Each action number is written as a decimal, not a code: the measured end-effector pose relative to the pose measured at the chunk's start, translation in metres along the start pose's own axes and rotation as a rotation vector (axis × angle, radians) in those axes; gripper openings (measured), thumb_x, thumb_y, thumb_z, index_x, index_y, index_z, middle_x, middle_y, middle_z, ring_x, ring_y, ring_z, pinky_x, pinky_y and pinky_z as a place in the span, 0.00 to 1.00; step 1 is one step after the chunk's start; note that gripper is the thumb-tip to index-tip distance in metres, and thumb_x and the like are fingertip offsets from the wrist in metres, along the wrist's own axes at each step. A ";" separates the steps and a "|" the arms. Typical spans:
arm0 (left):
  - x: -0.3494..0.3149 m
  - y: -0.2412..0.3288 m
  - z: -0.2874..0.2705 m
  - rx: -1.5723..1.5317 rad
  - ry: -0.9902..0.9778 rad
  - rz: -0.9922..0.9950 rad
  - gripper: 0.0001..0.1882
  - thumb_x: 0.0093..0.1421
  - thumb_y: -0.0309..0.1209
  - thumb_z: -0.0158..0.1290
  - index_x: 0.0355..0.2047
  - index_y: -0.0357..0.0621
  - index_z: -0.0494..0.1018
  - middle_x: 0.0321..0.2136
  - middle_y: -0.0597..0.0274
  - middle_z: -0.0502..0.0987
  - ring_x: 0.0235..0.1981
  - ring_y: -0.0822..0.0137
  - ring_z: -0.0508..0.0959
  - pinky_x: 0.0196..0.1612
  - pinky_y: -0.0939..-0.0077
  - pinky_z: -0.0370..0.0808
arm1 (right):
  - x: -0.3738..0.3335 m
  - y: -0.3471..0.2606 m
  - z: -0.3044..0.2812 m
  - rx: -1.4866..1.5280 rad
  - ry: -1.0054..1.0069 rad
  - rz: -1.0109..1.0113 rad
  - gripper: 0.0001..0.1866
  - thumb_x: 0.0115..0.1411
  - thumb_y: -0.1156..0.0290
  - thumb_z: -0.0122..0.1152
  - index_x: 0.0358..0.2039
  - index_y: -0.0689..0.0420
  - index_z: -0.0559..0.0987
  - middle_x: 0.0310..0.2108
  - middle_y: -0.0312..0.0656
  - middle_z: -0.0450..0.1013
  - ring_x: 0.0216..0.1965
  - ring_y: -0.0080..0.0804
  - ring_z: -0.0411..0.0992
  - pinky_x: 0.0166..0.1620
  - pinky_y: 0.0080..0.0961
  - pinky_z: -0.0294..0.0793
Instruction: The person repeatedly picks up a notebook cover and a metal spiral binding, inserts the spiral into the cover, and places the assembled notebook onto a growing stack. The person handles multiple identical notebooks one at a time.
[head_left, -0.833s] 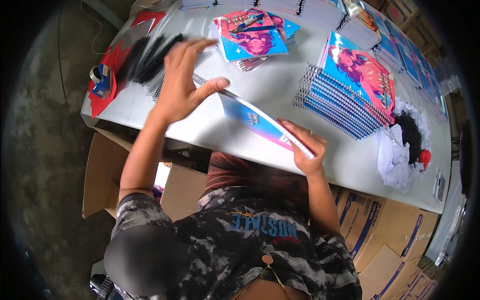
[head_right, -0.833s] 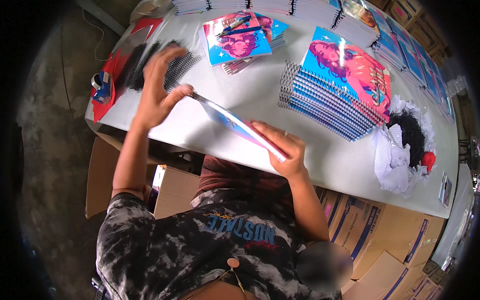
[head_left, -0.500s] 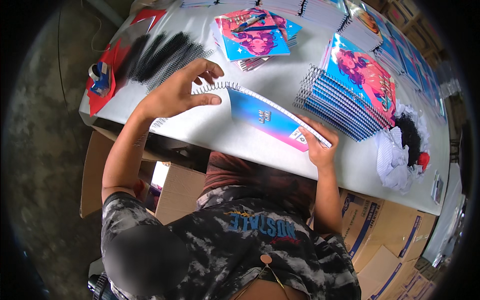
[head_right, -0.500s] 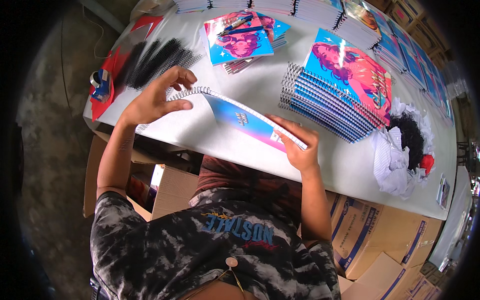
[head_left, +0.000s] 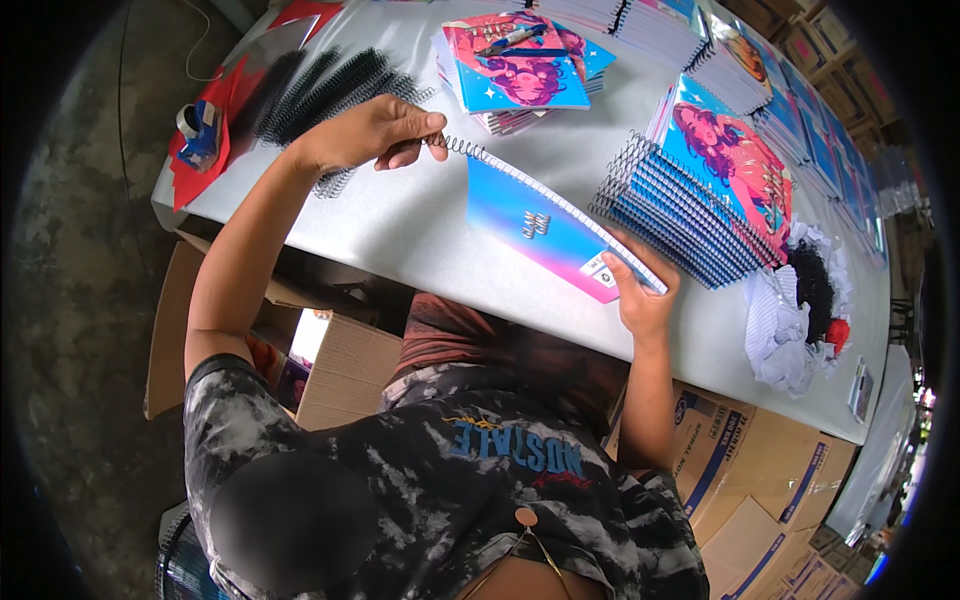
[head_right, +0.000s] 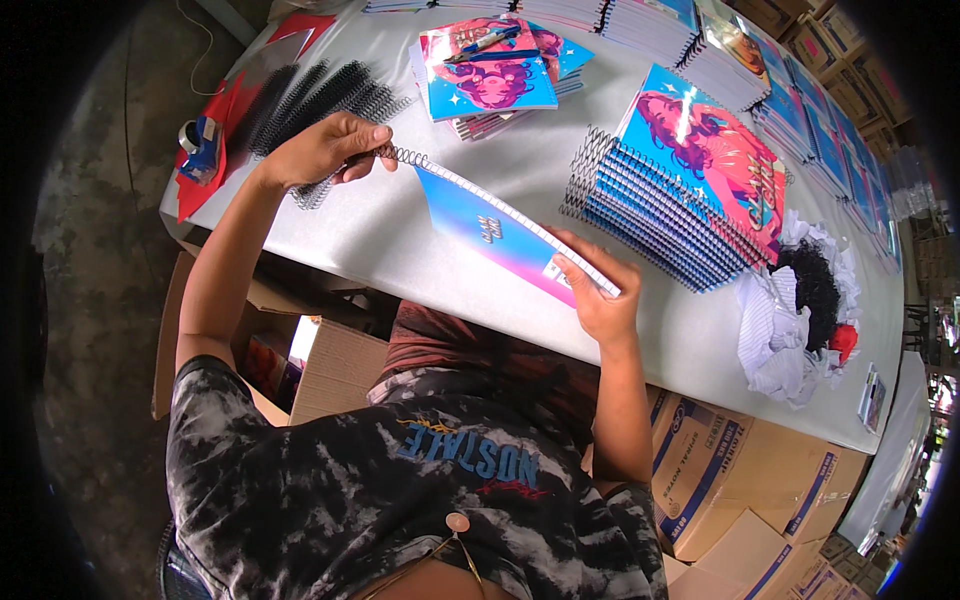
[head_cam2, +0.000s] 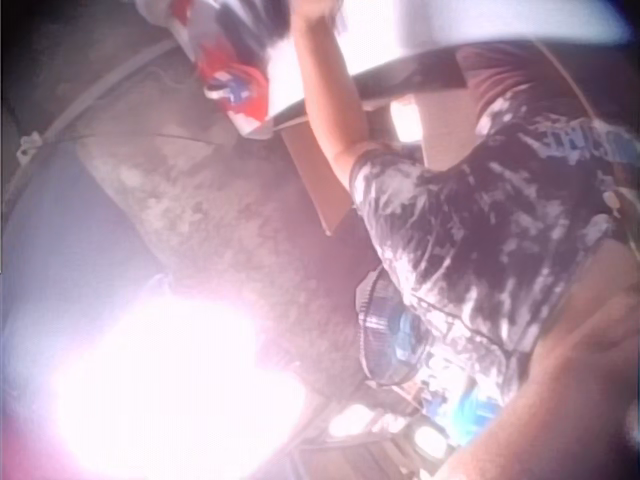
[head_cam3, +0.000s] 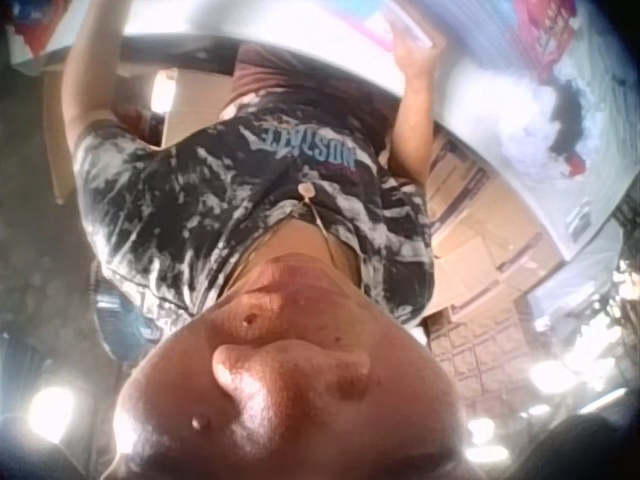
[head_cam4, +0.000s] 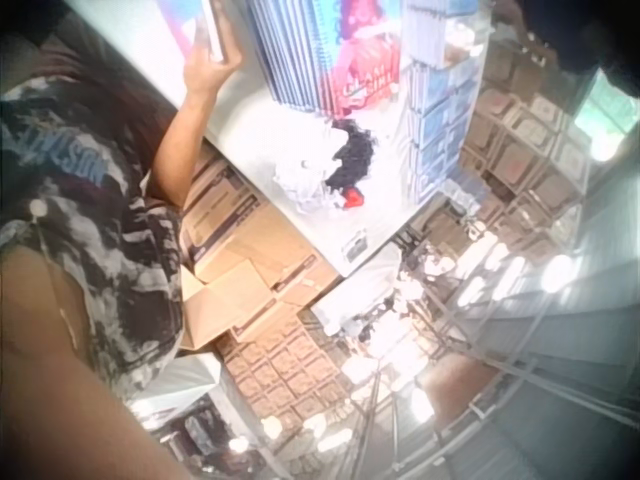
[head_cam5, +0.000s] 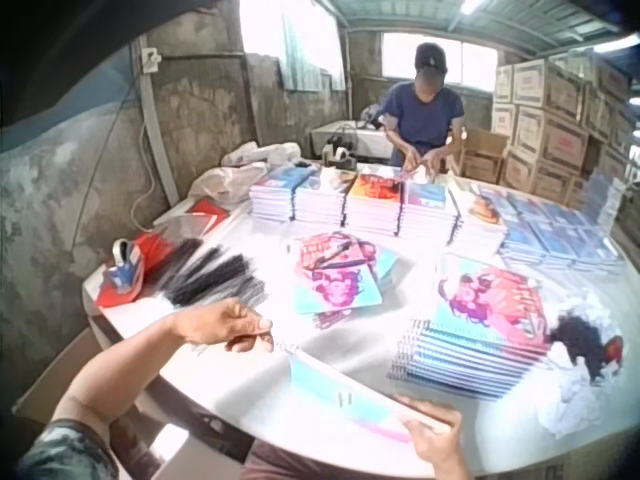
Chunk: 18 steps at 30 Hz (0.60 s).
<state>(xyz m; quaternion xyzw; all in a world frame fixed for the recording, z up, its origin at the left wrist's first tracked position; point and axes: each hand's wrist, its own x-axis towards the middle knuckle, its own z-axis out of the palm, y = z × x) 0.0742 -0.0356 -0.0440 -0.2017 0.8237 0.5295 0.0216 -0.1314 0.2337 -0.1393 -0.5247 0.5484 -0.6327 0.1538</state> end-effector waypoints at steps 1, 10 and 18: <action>0.002 0.002 -0.002 -0.012 -0.013 -0.035 0.25 0.63 0.50 0.40 0.28 0.39 0.74 0.09 0.71 0.62 0.10 0.82 0.58 0.13 0.87 0.55 | 0.000 0.000 0.000 0.000 -0.003 -0.002 0.13 0.53 0.83 0.58 0.41 0.66 0.77 0.36 0.47 0.77 0.32 0.21 0.73 0.35 0.16 0.71; 0.019 0.007 -0.016 0.157 -0.083 -0.092 0.18 0.54 0.45 0.56 0.28 0.42 0.73 0.15 0.71 0.66 0.17 0.80 0.64 0.20 0.84 0.60 | -0.001 -0.002 0.002 0.007 -0.009 -0.001 0.14 0.53 0.84 0.56 0.42 0.67 0.76 0.39 0.48 0.76 0.34 0.23 0.74 0.37 0.17 0.72; -0.004 0.019 0.022 0.948 0.135 0.379 0.25 0.46 0.38 0.62 0.45 0.49 0.70 0.48 0.60 0.69 0.49 0.56 0.66 0.50 0.67 0.63 | -0.003 0.003 0.007 -0.077 -0.037 -0.108 0.16 0.50 0.88 0.53 0.41 0.66 0.76 0.39 0.49 0.75 0.39 0.33 0.76 0.42 0.23 0.74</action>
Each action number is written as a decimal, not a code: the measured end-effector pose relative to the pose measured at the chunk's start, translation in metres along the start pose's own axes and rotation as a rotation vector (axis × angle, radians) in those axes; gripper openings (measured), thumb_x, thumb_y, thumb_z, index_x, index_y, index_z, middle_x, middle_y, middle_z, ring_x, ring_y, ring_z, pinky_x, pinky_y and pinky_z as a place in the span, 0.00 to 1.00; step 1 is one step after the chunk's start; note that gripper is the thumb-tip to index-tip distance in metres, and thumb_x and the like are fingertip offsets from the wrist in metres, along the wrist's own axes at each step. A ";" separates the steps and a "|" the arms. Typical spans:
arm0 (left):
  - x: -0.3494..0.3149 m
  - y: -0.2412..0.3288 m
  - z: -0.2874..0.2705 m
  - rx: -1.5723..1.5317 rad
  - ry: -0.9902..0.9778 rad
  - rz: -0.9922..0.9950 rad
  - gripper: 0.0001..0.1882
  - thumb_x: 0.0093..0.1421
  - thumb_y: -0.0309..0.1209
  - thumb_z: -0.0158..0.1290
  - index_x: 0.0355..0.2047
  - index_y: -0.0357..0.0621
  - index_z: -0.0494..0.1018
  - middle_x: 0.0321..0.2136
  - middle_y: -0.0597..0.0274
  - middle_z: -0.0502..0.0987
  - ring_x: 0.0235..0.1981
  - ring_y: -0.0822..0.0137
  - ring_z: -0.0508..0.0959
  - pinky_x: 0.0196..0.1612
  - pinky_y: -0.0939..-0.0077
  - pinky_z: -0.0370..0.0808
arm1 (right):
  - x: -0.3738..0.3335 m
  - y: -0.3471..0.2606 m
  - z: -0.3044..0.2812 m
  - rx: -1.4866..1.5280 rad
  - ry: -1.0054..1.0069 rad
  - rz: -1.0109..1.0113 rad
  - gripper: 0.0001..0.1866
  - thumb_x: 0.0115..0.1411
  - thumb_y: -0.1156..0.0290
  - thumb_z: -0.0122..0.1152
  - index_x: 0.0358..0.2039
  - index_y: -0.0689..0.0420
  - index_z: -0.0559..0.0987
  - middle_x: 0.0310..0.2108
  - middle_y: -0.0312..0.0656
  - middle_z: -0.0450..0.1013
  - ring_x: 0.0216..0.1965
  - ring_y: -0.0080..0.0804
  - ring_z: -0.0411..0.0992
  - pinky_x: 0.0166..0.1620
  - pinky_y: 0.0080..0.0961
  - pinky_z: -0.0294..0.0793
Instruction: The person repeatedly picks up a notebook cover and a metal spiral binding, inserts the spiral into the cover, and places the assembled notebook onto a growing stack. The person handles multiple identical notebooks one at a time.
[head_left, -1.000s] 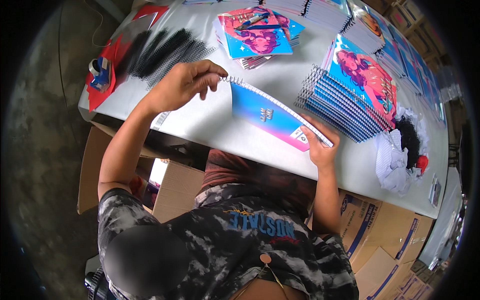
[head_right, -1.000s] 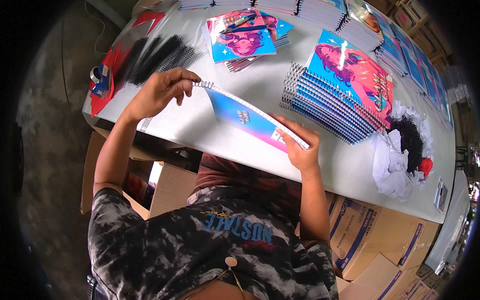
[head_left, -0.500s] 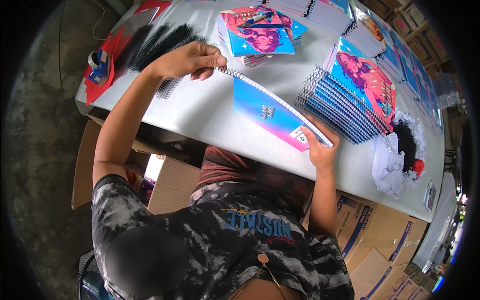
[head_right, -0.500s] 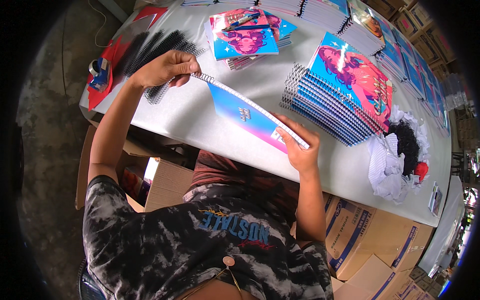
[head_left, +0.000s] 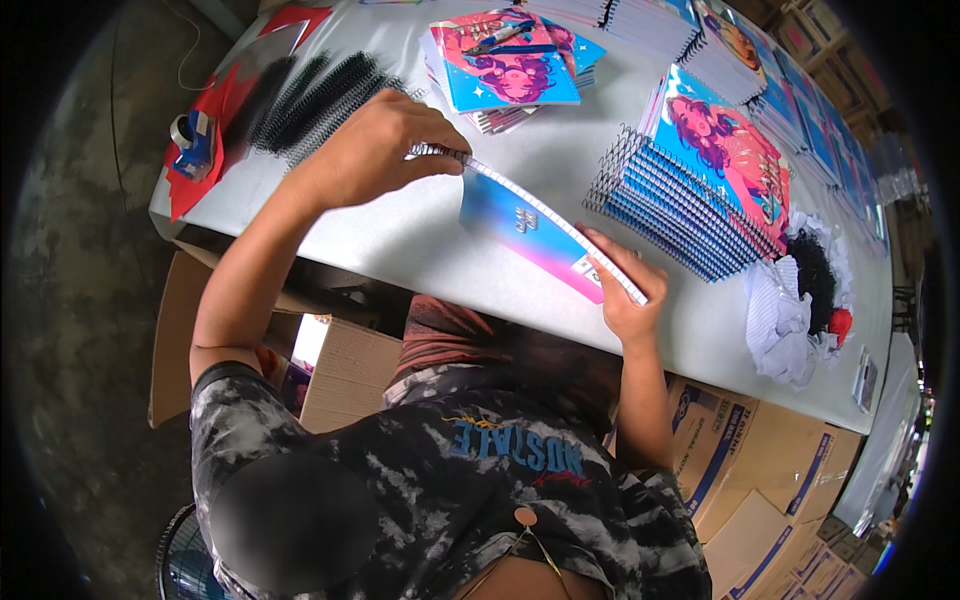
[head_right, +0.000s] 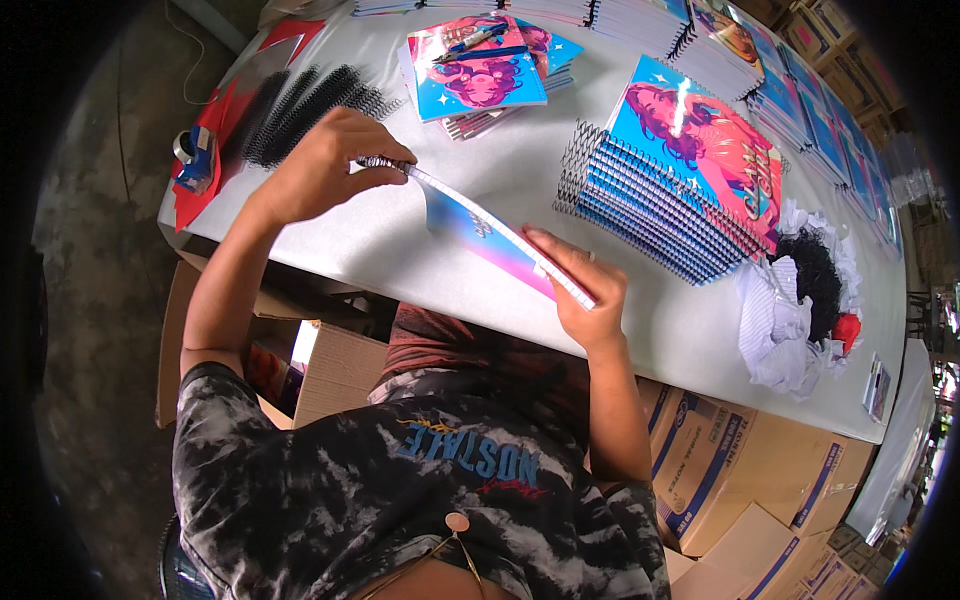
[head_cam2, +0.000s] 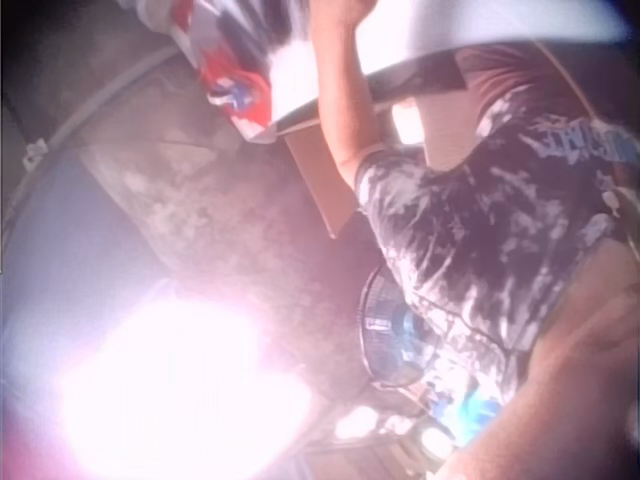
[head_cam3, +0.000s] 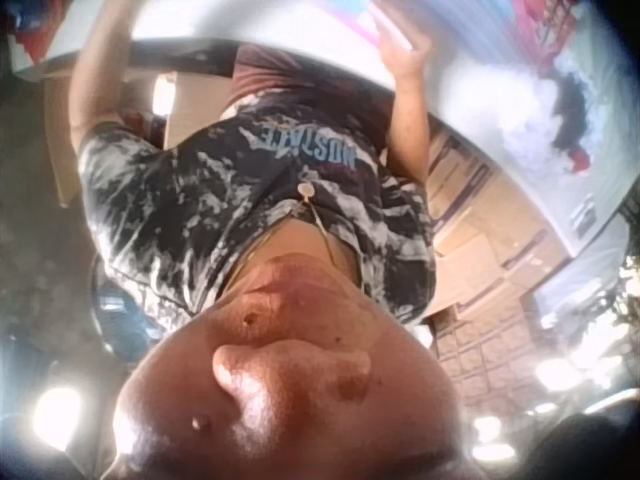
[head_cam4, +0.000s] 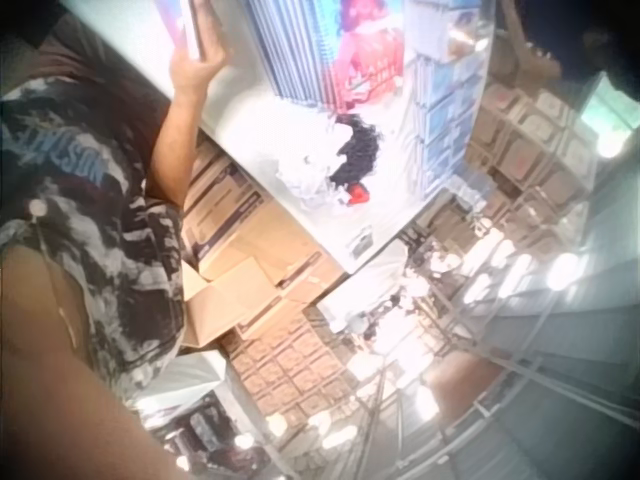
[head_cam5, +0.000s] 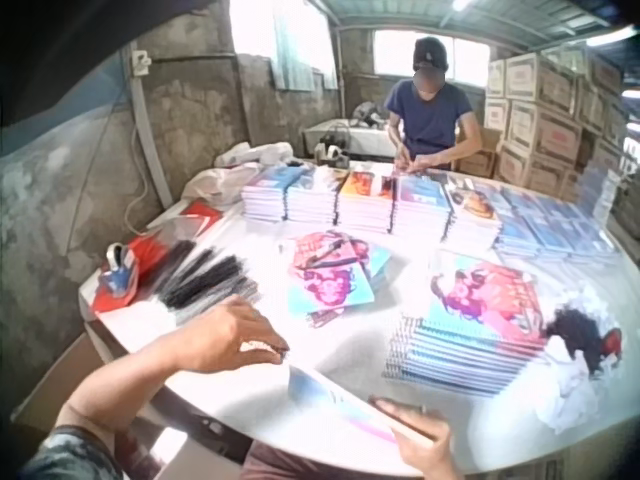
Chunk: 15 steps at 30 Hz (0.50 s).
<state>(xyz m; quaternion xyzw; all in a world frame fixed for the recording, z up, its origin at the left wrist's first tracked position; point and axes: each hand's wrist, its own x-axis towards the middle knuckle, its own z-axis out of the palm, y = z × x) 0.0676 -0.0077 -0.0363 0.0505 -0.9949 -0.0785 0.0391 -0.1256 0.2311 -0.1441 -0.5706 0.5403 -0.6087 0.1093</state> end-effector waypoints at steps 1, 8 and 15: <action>-0.001 0.008 0.003 0.128 0.142 -0.008 0.27 0.44 0.38 0.63 0.46 0.49 0.70 0.50 0.59 0.68 0.51 0.56 0.65 0.52 0.65 0.61 | -0.001 0.000 0.000 -0.014 0.009 -0.020 0.16 0.49 0.88 0.53 0.41 0.66 0.76 0.39 0.49 0.75 0.40 0.35 0.76 0.43 0.24 0.74; -0.039 0.030 0.132 0.482 0.420 0.130 0.53 0.47 0.70 0.39 0.61 0.40 0.51 0.59 0.35 0.51 0.61 0.40 0.48 0.58 0.36 0.29 | -0.003 -0.008 0.015 -0.094 0.052 -0.124 0.17 0.47 0.88 0.53 0.40 0.66 0.77 0.38 0.50 0.75 0.39 0.39 0.76 0.41 0.25 0.76; -0.011 0.015 0.122 0.273 0.836 -0.021 0.59 0.47 0.73 0.32 0.58 0.24 0.49 0.61 0.33 0.39 0.62 0.34 0.32 0.56 0.37 0.21 | -0.006 -0.014 0.027 -0.133 0.023 -0.254 0.17 0.46 0.84 0.54 0.40 0.64 0.77 0.36 0.50 0.76 0.37 0.41 0.76 0.39 0.28 0.76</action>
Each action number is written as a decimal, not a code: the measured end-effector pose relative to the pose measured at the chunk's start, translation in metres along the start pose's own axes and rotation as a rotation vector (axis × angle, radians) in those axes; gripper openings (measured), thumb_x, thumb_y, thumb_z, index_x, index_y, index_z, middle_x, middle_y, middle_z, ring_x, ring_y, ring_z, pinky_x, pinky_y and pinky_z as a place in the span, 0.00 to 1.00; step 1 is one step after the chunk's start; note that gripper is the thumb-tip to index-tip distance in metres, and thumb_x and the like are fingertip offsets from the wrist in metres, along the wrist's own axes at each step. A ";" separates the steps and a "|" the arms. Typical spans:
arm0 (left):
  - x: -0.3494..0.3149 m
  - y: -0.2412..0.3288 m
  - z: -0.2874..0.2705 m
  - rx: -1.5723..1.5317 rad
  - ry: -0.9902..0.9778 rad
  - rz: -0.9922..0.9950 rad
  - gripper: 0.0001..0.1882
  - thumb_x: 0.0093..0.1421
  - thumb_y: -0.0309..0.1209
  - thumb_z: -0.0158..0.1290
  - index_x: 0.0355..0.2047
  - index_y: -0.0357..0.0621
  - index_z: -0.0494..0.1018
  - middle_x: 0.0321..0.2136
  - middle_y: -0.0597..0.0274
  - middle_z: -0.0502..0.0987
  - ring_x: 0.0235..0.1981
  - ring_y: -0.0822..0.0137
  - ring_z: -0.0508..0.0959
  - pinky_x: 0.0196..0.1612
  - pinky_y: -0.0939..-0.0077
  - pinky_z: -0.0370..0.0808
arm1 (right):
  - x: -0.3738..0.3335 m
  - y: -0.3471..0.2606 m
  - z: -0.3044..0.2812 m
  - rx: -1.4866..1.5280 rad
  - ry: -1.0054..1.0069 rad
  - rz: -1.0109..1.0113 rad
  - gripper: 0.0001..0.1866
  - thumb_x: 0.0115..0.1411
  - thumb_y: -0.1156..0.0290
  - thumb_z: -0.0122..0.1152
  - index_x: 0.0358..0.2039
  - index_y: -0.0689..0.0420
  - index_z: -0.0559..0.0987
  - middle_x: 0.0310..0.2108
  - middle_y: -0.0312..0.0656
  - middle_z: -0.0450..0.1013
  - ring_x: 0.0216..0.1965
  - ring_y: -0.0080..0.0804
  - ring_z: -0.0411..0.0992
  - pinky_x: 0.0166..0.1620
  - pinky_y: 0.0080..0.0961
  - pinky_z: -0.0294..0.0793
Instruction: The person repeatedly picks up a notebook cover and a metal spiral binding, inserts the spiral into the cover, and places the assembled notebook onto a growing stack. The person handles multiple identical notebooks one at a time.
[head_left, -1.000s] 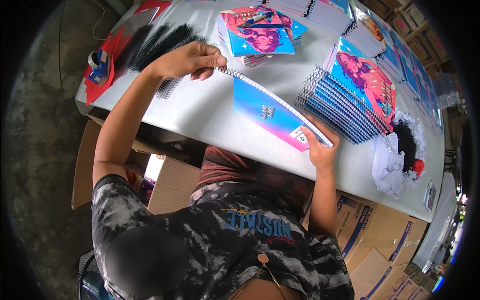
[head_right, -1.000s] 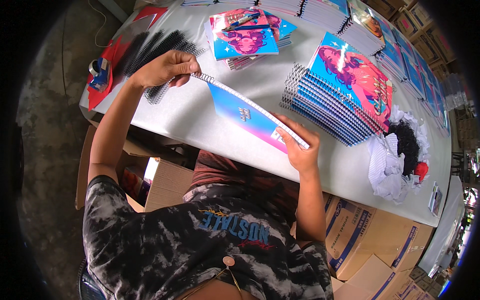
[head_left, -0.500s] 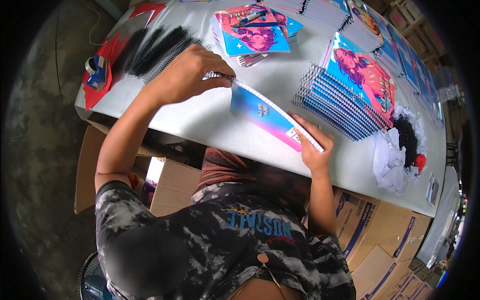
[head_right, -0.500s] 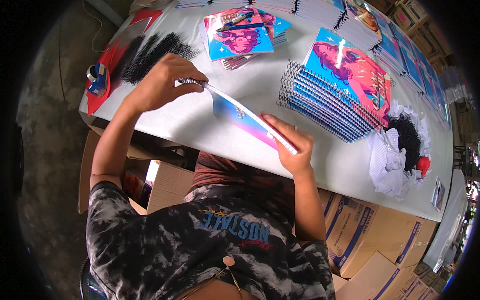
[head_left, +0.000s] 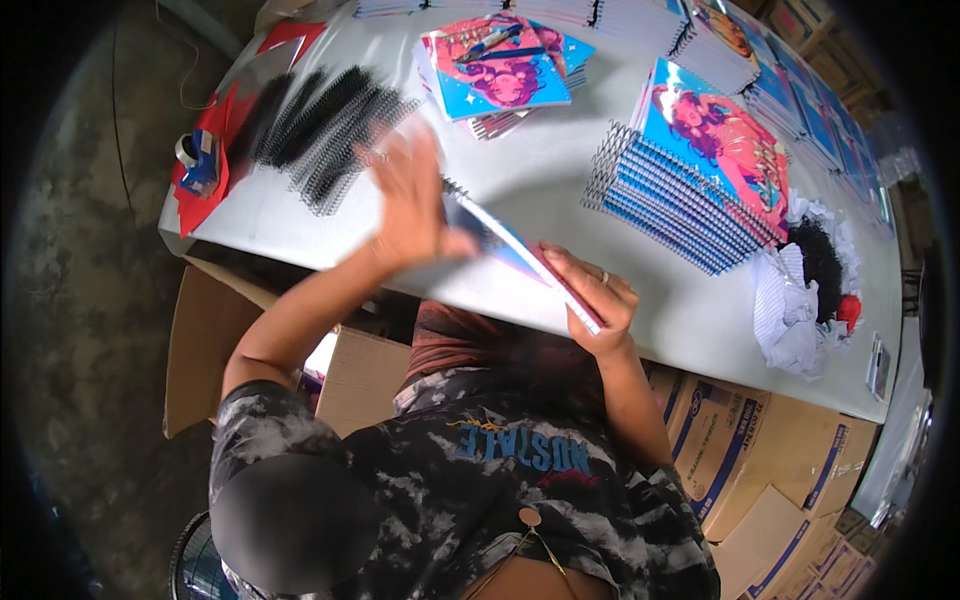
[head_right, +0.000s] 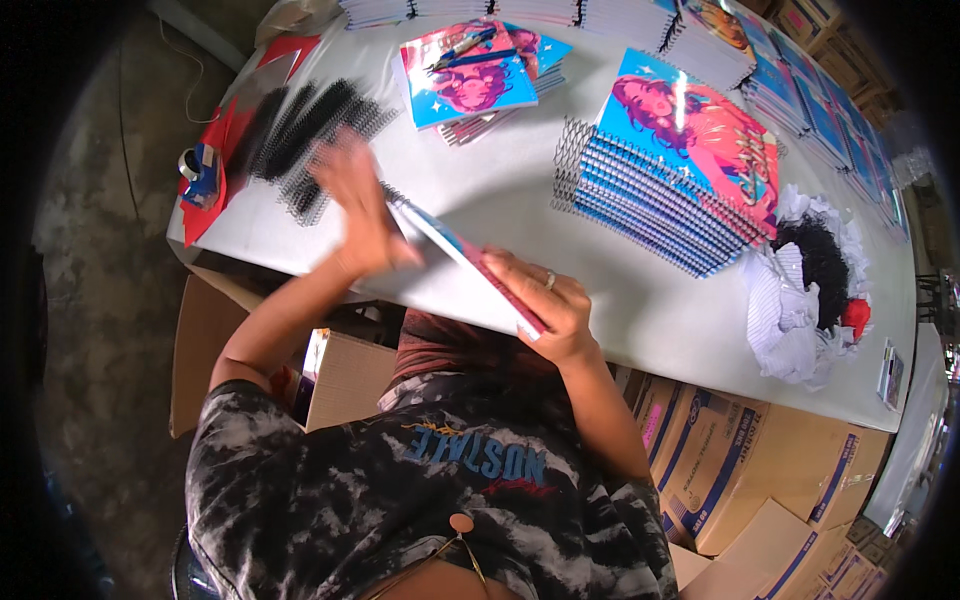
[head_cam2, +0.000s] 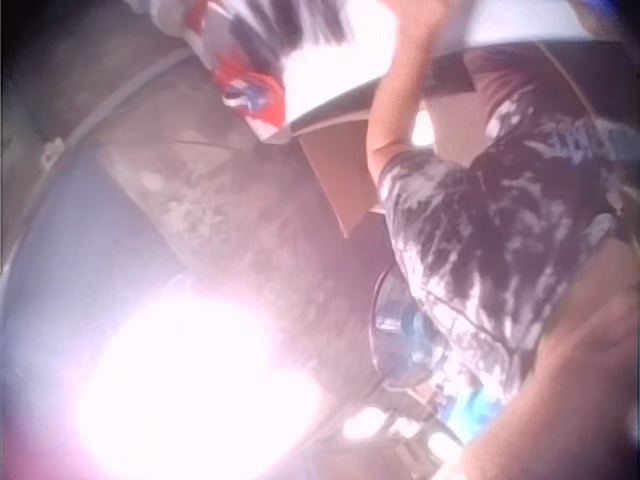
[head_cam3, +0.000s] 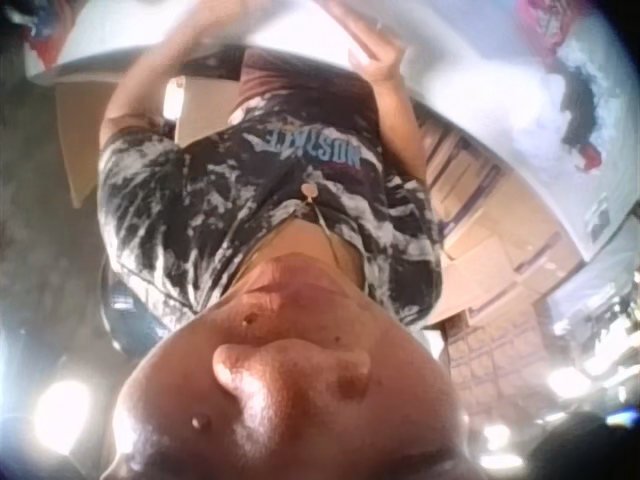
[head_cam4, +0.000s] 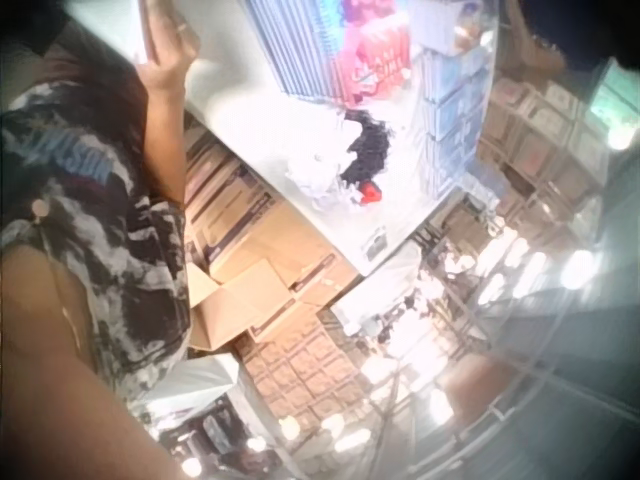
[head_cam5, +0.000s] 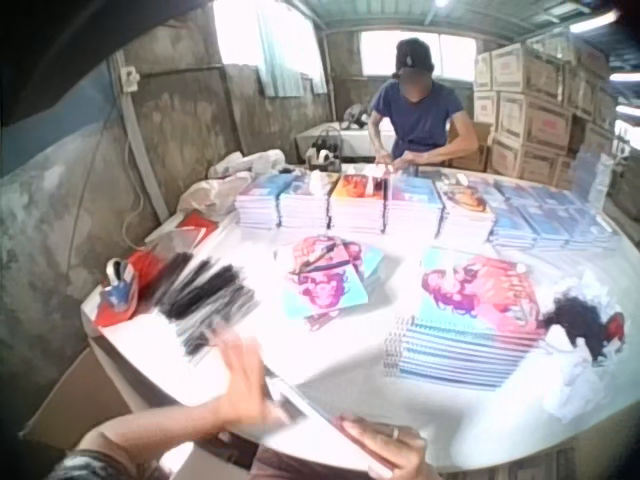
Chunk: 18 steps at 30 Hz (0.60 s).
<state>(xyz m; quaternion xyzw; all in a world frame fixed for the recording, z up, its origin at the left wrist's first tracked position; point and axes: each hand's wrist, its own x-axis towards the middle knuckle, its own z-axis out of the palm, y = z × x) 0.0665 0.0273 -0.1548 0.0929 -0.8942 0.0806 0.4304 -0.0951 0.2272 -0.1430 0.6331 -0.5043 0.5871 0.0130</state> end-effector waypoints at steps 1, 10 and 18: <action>-0.048 0.017 0.004 -0.159 -0.193 0.066 0.56 0.48 0.72 0.31 0.58 0.28 0.51 0.61 0.35 0.44 0.62 0.34 0.36 0.57 0.38 0.19 | -0.001 0.005 -0.002 0.001 0.046 -0.015 0.18 0.45 0.84 0.55 0.41 0.64 0.77 0.37 0.50 0.76 0.37 0.42 0.76 0.39 0.28 0.76; -0.035 0.046 0.011 -0.294 0.005 0.091 0.53 0.49 0.69 0.39 0.58 0.31 0.52 0.57 0.38 0.55 0.59 0.38 0.53 0.55 0.37 0.50 | -0.001 0.004 0.001 0.092 -0.018 -0.011 0.22 0.43 0.85 0.57 0.42 0.63 0.76 0.38 0.50 0.75 0.38 0.41 0.76 0.41 0.30 0.75; -0.004 0.045 0.006 -0.278 0.073 -0.016 0.46 0.50 0.68 0.39 0.49 0.35 0.64 0.51 0.45 0.65 0.60 0.39 0.50 0.60 0.42 0.39 | 0.005 0.002 0.005 0.076 -0.023 0.013 0.16 0.47 0.87 0.53 0.39 0.68 0.76 0.38 0.52 0.75 0.39 0.42 0.76 0.41 0.28 0.76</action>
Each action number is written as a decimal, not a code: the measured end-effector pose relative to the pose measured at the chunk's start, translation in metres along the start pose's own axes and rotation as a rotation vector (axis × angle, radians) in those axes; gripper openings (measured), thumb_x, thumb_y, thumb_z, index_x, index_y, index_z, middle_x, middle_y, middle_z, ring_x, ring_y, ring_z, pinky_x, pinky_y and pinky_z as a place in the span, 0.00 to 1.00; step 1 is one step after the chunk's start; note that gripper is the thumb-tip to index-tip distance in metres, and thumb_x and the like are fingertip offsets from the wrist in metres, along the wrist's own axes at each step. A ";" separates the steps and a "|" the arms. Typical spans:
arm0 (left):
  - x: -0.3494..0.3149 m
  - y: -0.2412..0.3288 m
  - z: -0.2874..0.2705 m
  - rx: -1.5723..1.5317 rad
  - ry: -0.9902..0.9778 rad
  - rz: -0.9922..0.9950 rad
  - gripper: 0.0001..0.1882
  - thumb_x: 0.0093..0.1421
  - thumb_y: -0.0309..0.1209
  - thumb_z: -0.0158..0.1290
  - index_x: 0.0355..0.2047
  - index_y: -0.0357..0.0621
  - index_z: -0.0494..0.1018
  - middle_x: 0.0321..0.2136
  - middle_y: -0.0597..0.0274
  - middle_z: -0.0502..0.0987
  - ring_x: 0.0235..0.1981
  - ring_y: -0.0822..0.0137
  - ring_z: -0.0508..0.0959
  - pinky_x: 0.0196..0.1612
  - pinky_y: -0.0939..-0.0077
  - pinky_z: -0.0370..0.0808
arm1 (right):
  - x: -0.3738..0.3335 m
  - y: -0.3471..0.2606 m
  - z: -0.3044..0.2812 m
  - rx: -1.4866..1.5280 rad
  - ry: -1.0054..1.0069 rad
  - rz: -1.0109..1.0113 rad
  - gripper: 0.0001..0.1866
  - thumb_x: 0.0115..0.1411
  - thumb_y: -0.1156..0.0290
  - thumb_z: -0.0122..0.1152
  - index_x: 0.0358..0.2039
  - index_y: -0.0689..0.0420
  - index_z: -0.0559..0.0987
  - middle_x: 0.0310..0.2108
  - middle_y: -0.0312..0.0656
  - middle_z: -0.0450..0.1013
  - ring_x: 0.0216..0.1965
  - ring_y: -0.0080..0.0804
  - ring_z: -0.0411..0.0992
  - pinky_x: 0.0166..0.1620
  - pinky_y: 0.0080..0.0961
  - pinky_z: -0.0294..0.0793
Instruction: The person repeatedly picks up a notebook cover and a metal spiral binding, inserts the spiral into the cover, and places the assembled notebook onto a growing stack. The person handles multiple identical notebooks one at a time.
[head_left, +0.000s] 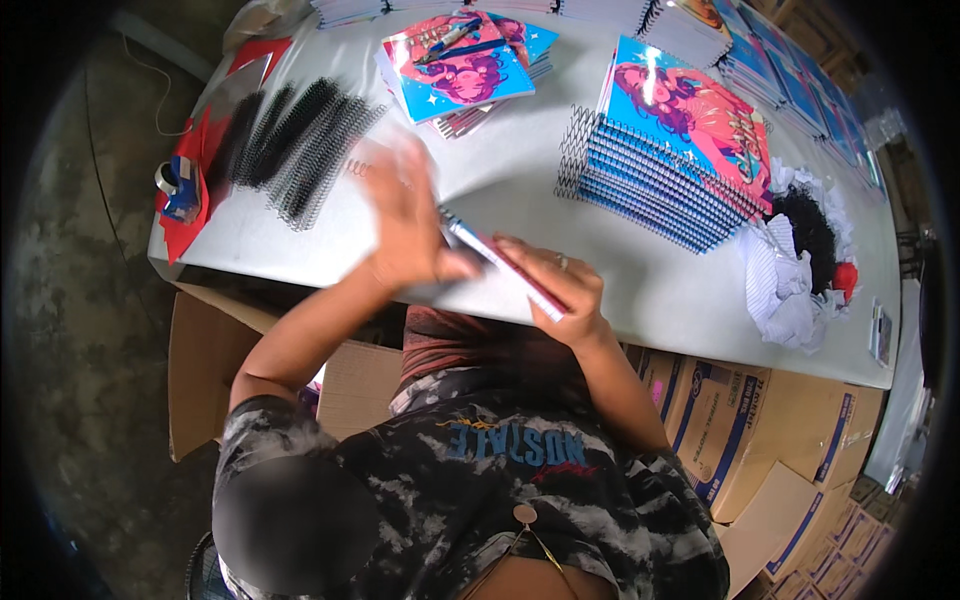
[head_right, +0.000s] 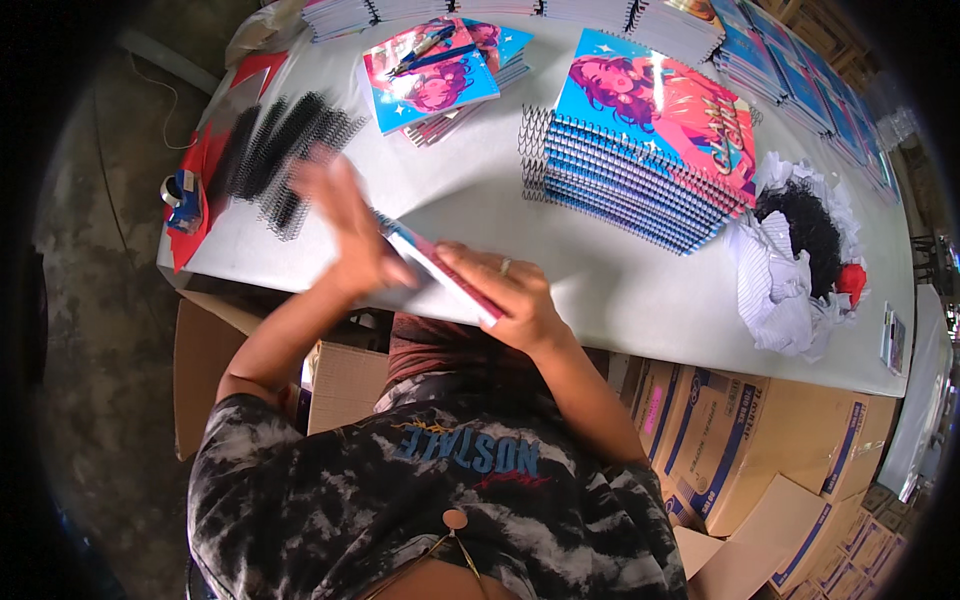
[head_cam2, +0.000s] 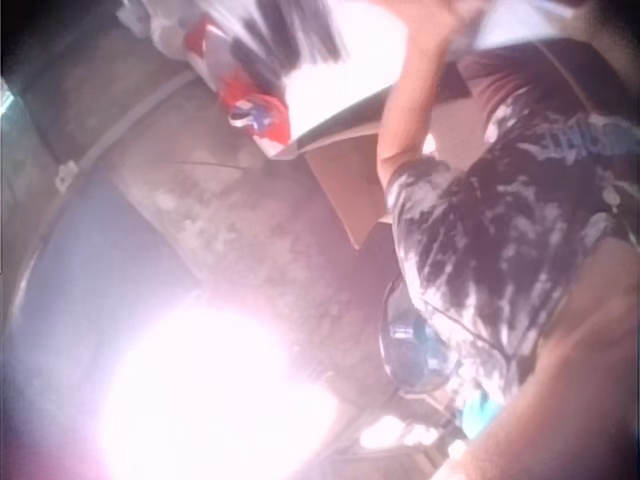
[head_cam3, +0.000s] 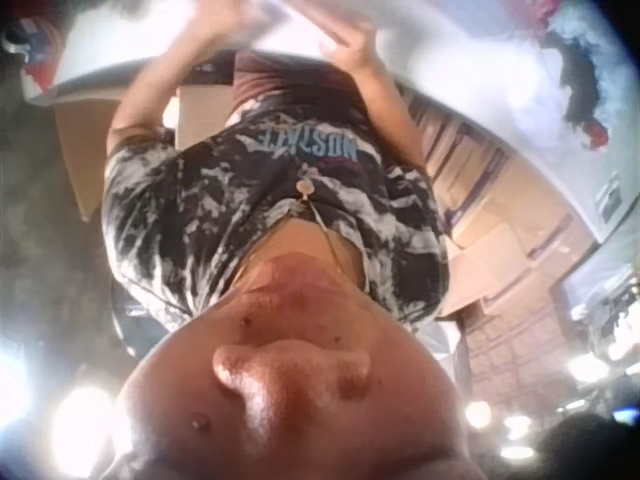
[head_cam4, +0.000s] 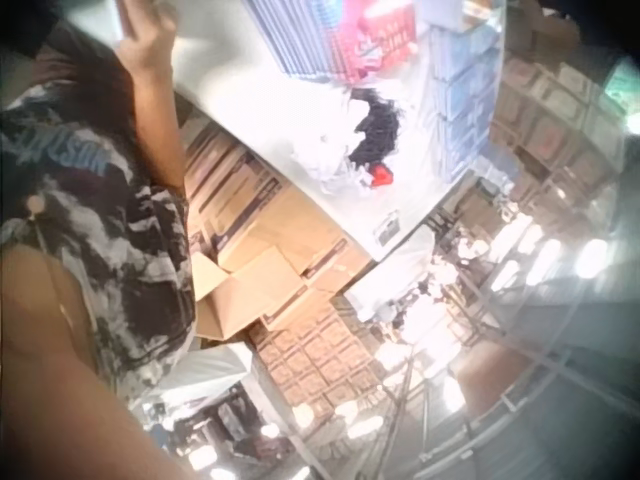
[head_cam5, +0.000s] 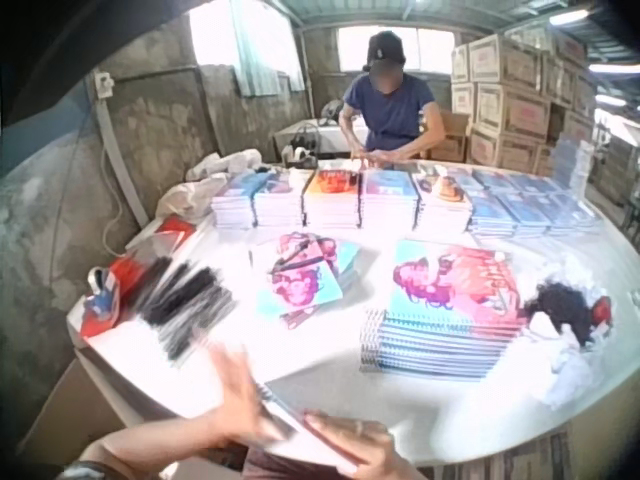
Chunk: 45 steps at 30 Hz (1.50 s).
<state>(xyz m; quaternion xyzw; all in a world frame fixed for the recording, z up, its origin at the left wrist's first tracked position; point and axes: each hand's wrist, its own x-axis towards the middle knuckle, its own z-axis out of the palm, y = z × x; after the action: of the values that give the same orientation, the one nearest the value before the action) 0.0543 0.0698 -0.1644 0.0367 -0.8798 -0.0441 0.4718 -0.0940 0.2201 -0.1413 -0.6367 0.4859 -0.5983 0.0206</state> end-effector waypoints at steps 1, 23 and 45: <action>-0.009 0.005 0.001 -0.023 -0.068 0.012 0.46 0.50 0.69 0.38 0.50 0.35 0.63 0.53 0.43 0.61 0.61 0.39 0.48 0.60 0.42 0.35 | -0.001 0.001 -0.001 -0.020 0.029 0.035 0.16 0.47 0.87 0.53 0.39 0.68 0.76 0.38 0.52 0.75 0.39 0.42 0.76 0.41 0.28 0.76; 0.043 0.011 -0.002 0.073 -0.005 0.402 0.44 0.50 0.71 0.32 0.48 0.47 0.69 0.52 0.33 0.56 0.58 0.43 0.53 0.58 0.39 0.37 | 0.002 0.007 0.005 -0.025 -0.003 0.079 0.23 0.46 0.78 0.61 0.46 0.60 0.74 0.40 0.48 0.74 0.40 0.42 0.75 0.42 0.31 0.75; 0.087 0.088 -0.090 -0.470 -0.286 -0.495 0.28 0.60 0.32 0.43 0.55 0.25 0.50 0.53 0.33 0.55 0.55 0.46 0.58 0.55 0.63 0.58 | 0.059 -0.049 0.032 0.263 -0.012 -0.133 0.39 0.55 0.52 0.52 0.61 0.60 0.54 0.61 0.48 0.50 0.65 0.47 0.43 0.62 0.52 0.30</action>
<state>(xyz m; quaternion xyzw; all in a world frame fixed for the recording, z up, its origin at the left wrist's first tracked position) 0.0789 0.1438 -0.0334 0.1326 -0.8673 -0.3622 0.3148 -0.0513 0.1899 -0.0768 -0.6630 0.3598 -0.6530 0.0673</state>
